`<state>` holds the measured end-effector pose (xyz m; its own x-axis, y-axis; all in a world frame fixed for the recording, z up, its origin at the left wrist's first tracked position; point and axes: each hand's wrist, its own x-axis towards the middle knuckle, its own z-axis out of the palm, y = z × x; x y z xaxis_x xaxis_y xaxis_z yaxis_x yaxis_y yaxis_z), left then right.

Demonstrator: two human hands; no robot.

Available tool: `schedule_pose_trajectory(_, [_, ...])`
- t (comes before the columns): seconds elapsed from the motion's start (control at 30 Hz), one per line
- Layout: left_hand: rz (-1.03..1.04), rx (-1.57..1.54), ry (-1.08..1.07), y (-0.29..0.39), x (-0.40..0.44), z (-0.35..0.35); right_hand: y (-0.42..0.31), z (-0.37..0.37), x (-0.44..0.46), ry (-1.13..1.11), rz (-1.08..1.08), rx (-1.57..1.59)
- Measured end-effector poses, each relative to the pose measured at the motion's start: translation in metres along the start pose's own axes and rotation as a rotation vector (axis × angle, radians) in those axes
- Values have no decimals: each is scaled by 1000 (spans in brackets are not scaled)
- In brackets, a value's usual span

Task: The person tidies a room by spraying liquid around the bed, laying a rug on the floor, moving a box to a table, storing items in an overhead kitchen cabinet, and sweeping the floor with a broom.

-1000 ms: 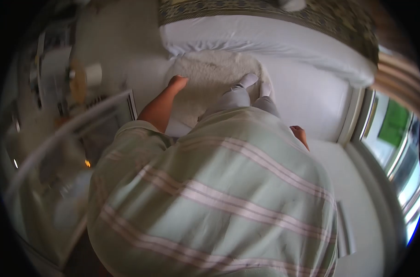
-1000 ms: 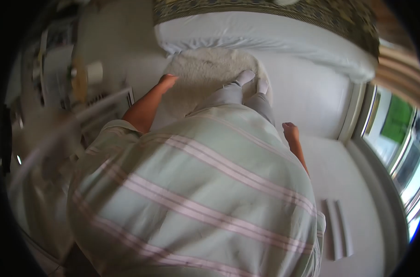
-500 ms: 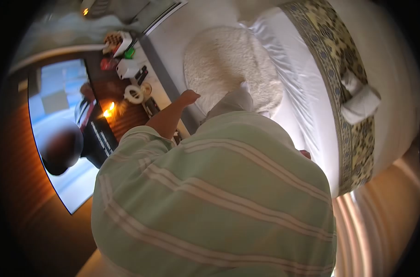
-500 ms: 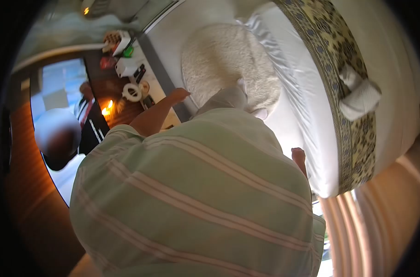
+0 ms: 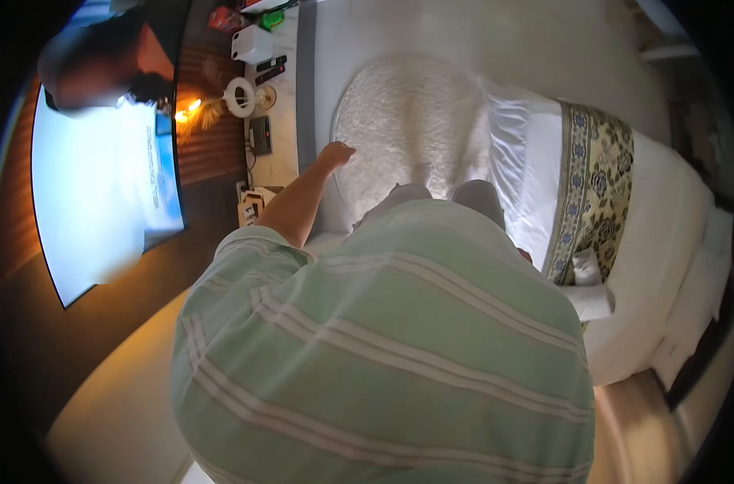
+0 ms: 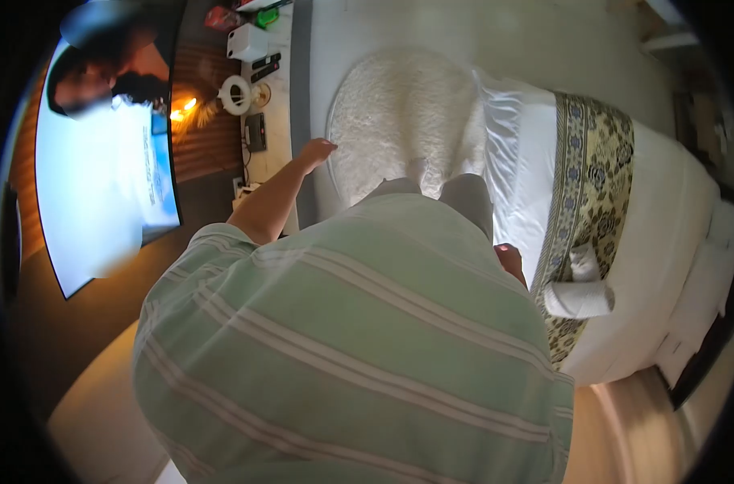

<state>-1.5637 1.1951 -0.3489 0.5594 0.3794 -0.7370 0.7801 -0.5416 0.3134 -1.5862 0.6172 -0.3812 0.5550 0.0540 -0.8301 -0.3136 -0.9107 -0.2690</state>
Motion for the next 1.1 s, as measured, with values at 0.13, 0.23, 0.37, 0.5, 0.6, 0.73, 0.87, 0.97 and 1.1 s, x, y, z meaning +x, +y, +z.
schedule_pose_trajectory(0.13, [-134,-171,42,-25,11,28,-23,-60,36,-67,-49,-111])
schedule_pose_trajectory(0.23, [-58,-53,21,-67,15,69,-39,-118,77,-51,-134,-95])
schedule_pose_trajectory(0.37, [-434,-128,-46,-45,-29,97,-60,-208,130,-20,-255,-52])
schedule_pose_trajectory(0.5, [-543,-417,53,23,-58,94,-80,-281,179,24,-214,-201])
schedule_pose_trajectory(0.6, [-503,-391,-9,36,-39,96,-103,-318,214,25,-91,-164])
schedule_pose_trajectory(0.73, [-489,-407,-44,57,-13,83,-114,-346,306,118,-245,-228])
schedule_pose_trajectory(0.87, [-398,-302,-165,87,36,33,-193,-340,293,162,-461,-278])
schedule_pose_trajectory(0.97, [-469,-179,-236,97,106,-22,-203,-320,310,134,-363,-118])
schedule_pose_trajectory(1.1, [-293,-150,-98,107,207,-110,-213,-315,286,-45,-137,-95])
